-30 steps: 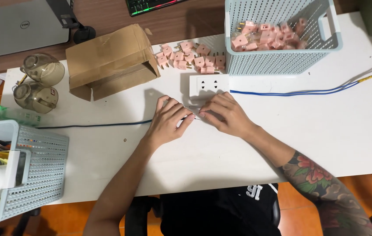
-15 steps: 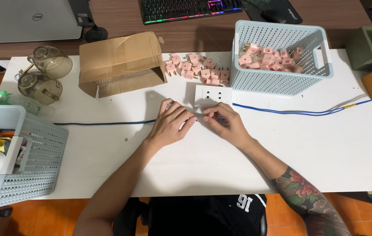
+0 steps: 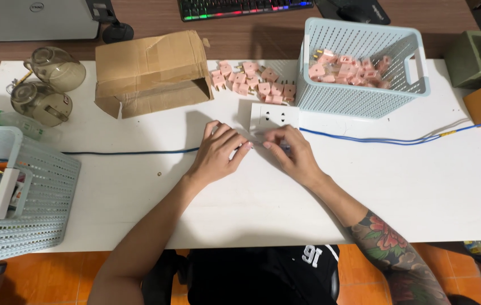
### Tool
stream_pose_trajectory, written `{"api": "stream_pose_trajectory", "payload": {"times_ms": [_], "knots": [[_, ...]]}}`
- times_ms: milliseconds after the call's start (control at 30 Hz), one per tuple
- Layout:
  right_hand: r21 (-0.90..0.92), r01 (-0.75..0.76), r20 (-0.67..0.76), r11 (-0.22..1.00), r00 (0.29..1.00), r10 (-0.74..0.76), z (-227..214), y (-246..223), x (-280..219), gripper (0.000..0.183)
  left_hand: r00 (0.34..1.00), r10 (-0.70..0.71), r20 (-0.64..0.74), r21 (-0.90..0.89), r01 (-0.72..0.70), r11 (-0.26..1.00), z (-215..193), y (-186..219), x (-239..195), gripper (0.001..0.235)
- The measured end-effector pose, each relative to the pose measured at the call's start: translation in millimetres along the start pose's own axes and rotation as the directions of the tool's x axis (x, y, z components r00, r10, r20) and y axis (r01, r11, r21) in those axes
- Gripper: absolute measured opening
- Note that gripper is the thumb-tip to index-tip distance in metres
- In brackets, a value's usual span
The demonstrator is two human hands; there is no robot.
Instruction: The person sits at a white desk and uses a screwdriver to tighten screws on small pink electrical plug adapters. They handle the adapters one by one, securing the metal prongs, and place the finished items into a light blue plastic basket. A laptop, keyboard, and cardboard box are visible on the desk.
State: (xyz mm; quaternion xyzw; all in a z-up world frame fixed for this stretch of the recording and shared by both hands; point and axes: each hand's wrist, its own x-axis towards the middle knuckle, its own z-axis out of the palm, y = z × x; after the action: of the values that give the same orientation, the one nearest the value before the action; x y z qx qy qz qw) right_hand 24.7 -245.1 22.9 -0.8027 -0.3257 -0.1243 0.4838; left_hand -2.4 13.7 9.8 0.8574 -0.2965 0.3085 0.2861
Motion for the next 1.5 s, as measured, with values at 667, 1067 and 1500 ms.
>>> {"api": "stream_pose_trajectory", "payload": {"times_ms": [667, 1067, 1500], "knots": [[-0.057, 0.104, 0.007, 0.993, 0.995, -0.104, 2, -13, 1, 0.012, 0.998, 0.027, -0.061, -0.02, -0.028, 0.999, 2, 0, -1, 0.02], [-0.157, 0.172, 0.035, 0.972, 0.985, -0.169, -8, -17, 10, 0.018, 0.999, -0.006, -0.038, 0.018, 0.007, 1.0, -5, -9, 0, 0.023], [-0.711, 0.189, 0.179, 0.677, 0.98, -0.085, -19, 0, 5, 0.017, 0.959, -0.189, 0.211, 0.435, 0.081, 0.897, -9, -33, 71, 0.052]]}}
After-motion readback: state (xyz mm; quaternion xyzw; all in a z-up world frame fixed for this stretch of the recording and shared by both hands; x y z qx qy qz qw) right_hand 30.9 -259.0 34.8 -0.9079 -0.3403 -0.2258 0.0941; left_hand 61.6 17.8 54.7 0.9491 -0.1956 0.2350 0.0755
